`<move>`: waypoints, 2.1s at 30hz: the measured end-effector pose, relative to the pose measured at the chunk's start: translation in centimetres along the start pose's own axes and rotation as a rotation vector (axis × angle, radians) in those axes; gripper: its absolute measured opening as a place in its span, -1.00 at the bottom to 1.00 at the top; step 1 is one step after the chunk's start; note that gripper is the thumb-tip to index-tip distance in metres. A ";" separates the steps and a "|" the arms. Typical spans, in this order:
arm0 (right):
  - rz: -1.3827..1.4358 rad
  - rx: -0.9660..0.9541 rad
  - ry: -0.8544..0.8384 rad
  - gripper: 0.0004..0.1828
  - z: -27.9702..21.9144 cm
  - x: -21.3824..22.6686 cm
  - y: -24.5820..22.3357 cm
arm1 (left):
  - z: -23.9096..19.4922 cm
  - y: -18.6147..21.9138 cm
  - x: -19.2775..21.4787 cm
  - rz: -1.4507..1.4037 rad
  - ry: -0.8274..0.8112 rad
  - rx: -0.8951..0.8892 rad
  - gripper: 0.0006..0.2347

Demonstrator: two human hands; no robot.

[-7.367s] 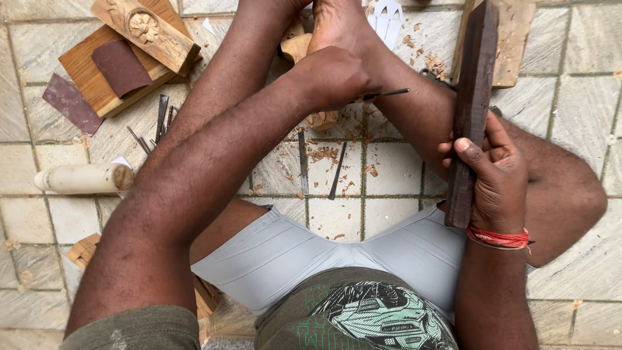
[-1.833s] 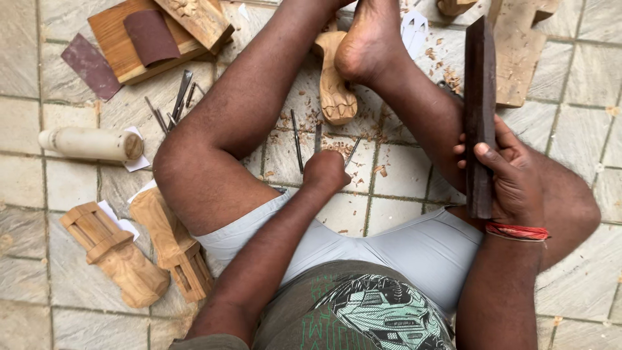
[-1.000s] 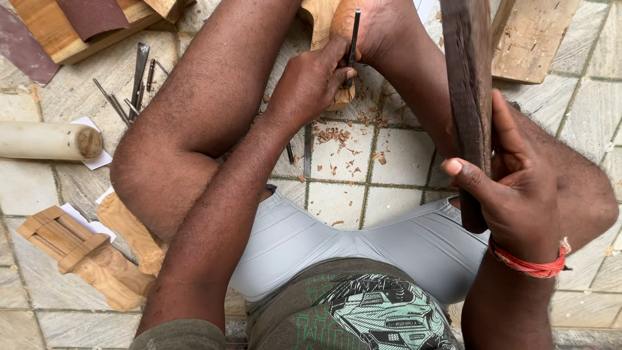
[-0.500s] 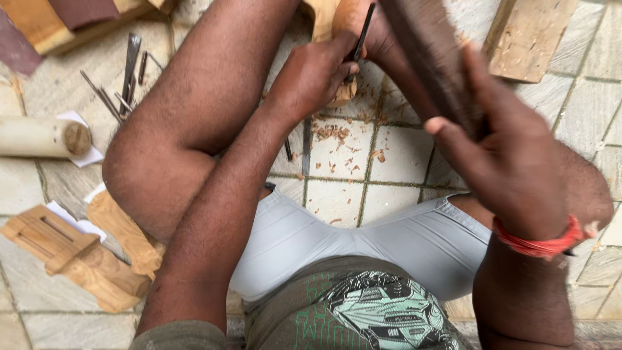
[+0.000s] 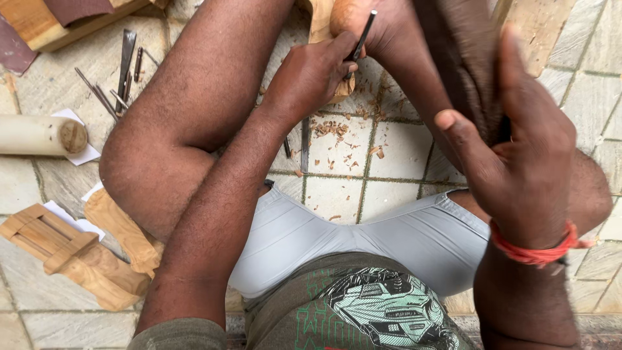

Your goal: The person carves a small wooden piece using a chisel and a wooden mallet. They hold the wood between their feet and repeatedly strike the chisel to shape the object.

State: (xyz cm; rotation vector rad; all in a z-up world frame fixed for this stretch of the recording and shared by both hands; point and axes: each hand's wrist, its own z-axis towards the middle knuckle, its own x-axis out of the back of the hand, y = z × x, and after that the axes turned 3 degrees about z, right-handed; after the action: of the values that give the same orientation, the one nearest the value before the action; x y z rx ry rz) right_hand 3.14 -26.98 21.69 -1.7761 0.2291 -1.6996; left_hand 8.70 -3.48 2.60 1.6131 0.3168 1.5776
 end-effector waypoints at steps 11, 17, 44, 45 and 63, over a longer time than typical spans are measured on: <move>-0.093 0.043 0.089 -0.16 -2.1 -2.6 0.3 | -1.1 0.6 -0.3 0.066 0.019 0.001 -0.86; -0.190 -0.280 -0.189 -0.14 -2.6 -3.2 2.3 | -1.5 0.0 -1.0 0.110 -0.015 -0.093 -0.86; 0.238 0.065 0.057 -0.14 -1.8 -0.2 0.0 | -4.3 2.1 -3.6 -0.064 0.413 0.398 -0.87; 0.173 0.131 0.042 -0.14 -1.1 0.2 -0.4 | -4.3 2.1 -3.8 0.003 0.404 0.373 -0.88; -0.367 0.378 -0.114 -0.36 1.7 -1.7 1.0 | -5.1 3.4 -5.0 0.286 0.380 0.219 -0.84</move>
State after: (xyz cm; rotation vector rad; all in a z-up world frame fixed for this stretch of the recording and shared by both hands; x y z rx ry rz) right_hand 4.80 -26.28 19.82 -1.6865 -0.4668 -1.7352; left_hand 1.94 -7.13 0.77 1.5645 0.4911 2.1374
